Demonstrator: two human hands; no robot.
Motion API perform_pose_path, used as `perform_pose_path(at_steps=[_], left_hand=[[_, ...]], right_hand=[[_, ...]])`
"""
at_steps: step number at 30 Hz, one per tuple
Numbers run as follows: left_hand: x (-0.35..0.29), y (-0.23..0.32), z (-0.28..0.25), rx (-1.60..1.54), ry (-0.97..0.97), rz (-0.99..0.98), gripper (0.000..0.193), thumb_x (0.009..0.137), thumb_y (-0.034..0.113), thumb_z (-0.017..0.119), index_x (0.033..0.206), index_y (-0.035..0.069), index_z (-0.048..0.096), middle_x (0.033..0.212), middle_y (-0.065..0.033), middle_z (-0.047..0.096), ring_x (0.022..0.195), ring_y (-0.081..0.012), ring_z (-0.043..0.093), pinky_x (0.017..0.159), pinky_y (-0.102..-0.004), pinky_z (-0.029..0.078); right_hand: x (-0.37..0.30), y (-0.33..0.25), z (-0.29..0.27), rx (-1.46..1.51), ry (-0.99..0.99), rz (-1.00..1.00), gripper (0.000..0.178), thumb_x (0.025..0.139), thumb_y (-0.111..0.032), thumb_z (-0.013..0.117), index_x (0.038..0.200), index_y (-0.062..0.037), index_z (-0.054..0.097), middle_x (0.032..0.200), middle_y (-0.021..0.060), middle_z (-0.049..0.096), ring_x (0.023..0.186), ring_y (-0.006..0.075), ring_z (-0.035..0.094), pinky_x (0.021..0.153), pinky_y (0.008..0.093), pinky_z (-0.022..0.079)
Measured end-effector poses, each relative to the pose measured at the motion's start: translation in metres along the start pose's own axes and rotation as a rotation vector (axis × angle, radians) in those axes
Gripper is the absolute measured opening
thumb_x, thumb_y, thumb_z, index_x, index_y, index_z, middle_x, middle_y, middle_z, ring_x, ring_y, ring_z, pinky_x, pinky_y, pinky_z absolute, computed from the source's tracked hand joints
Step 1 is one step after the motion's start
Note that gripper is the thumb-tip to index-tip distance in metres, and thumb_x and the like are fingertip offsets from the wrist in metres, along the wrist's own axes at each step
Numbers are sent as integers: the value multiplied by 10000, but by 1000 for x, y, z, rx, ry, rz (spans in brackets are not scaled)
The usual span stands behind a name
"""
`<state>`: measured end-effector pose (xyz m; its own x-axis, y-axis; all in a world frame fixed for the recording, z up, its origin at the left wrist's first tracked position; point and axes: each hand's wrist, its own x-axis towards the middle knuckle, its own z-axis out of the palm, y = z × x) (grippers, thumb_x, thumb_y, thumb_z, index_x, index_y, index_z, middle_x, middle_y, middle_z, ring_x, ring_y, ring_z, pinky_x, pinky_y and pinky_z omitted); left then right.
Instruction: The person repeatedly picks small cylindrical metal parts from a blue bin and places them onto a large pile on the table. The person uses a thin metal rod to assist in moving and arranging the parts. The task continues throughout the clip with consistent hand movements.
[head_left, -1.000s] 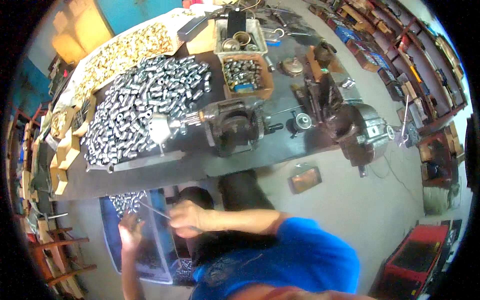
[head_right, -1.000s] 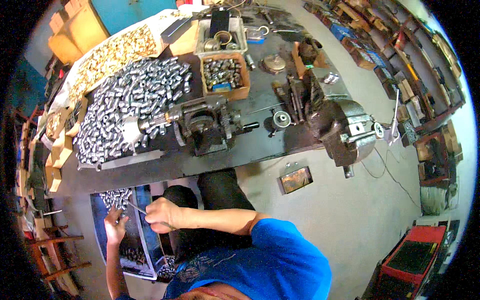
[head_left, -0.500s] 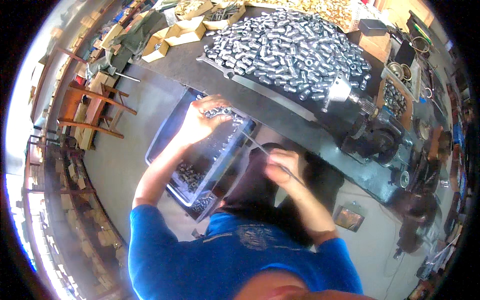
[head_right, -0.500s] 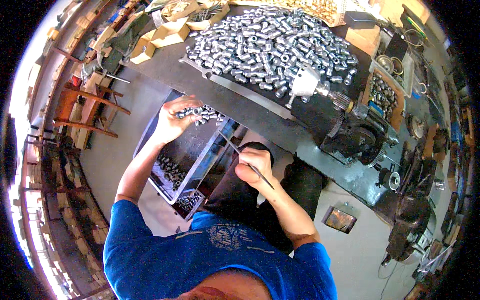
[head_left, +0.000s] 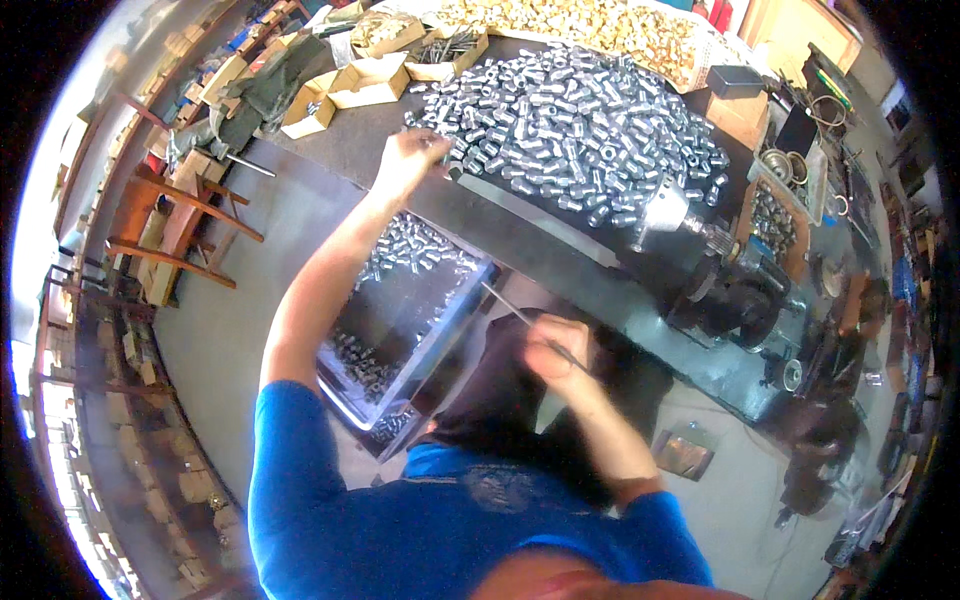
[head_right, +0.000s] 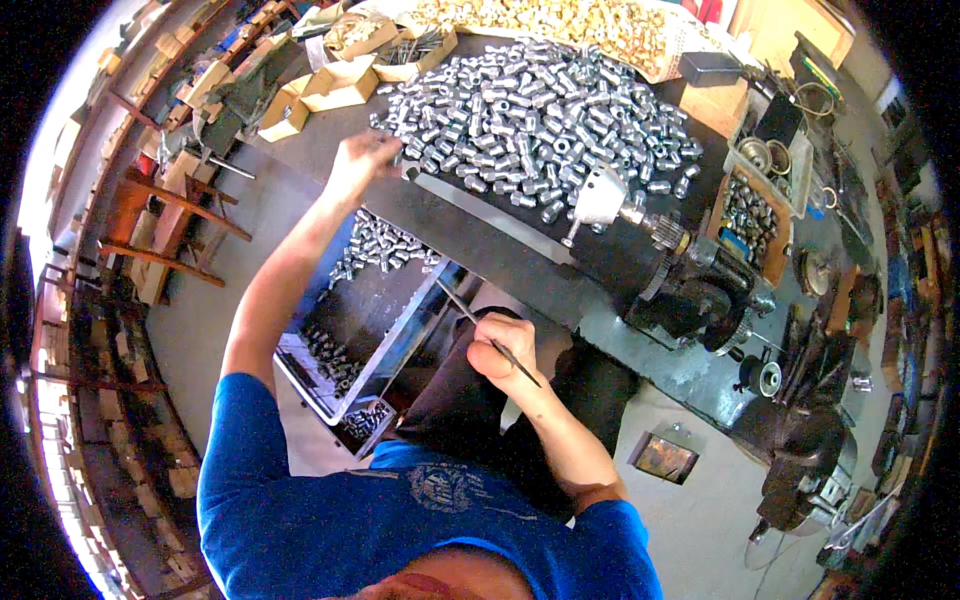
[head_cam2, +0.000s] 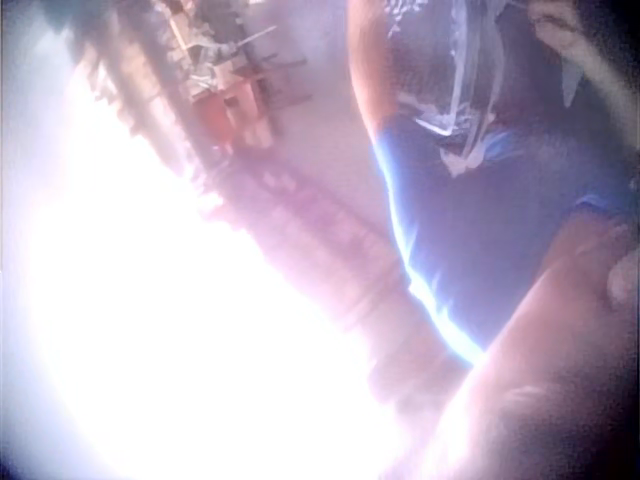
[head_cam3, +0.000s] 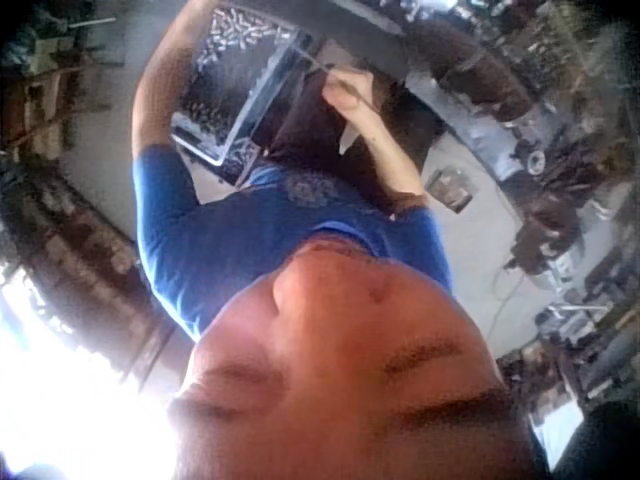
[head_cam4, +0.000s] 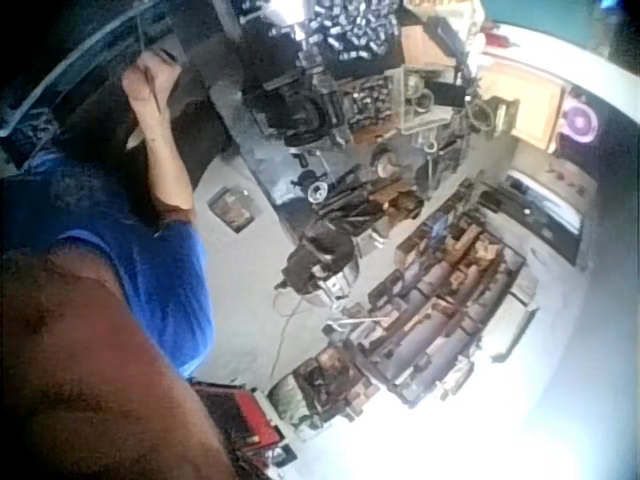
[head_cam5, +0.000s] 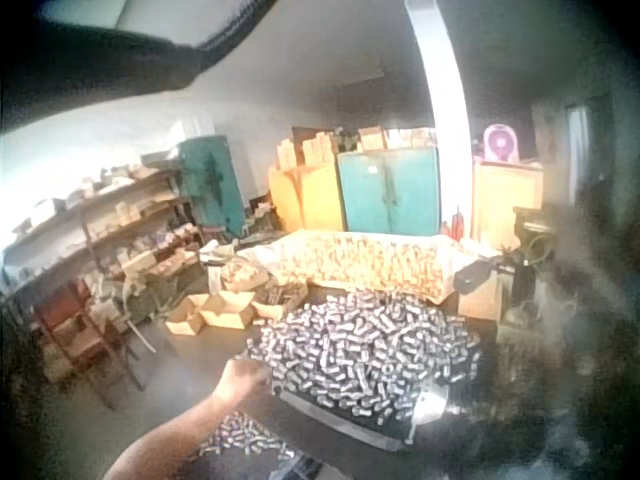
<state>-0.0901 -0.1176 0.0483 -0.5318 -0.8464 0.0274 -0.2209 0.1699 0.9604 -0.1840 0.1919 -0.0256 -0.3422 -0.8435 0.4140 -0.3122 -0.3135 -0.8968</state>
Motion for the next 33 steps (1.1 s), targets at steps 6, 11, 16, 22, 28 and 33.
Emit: perform_pose_path(at_steps=[6,11,16,22,28,33], left_hand=[[69,17,-26,-143,122,164,449,877,242,664,1175,-60,518,836,-105,662,673,-178,664,584,-259,498],[-21,-5,-60,138,14,198,363,835,114,670,1155,-31,582,728,-80,657,655,-122,625,628,-250,493],[-142,-134,-158,367,-19,-105,370,758,58,647,1127,47,637,794,-98,681,710,-159,633,692,-308,515],[-216,-219,-204,1365,-216,-467,271,726,118,606,984,130,687,967,-133,678,953,-308,646,806,-420,512],[-206,-262,-201,1492,-236,-631,282,746,200,664,994,67,673,1039,-145,672,1011,-306,638,860,-421,514],[-188,-283,-198,1435,-284,-721,484,720,292,725,1136,70,611,1124,-155,643,1072,-319,611,899,-434,499]], right_hand=[[4,0,5,35,-14,25,109,613,-31,585,578,-22,482,553,77,443,497,202,453,463,315,339],[-5,17,0,45,11,40,84,612,8,562,586,-20,487,558,61,443,503,162,441,462,292,326],[-2,3,8,101,-39,58,143,623,-62,570,590,7,448,559,69,416,506,152,416,472,276,316],[-4,18,11,125,-76,68,211,646,-117,611,586,-2,445,553,61,418,502,152,423,478,275,320],[-4,22,15,100,-97,93,284,683,-188,654,589,-12,452,581,47,442,534,139,434,496,275,324],[-4,19,13,66,-88,145,219,656,-123,622,589,-11,447,570,51,431,529,143,431,494,273,328]])
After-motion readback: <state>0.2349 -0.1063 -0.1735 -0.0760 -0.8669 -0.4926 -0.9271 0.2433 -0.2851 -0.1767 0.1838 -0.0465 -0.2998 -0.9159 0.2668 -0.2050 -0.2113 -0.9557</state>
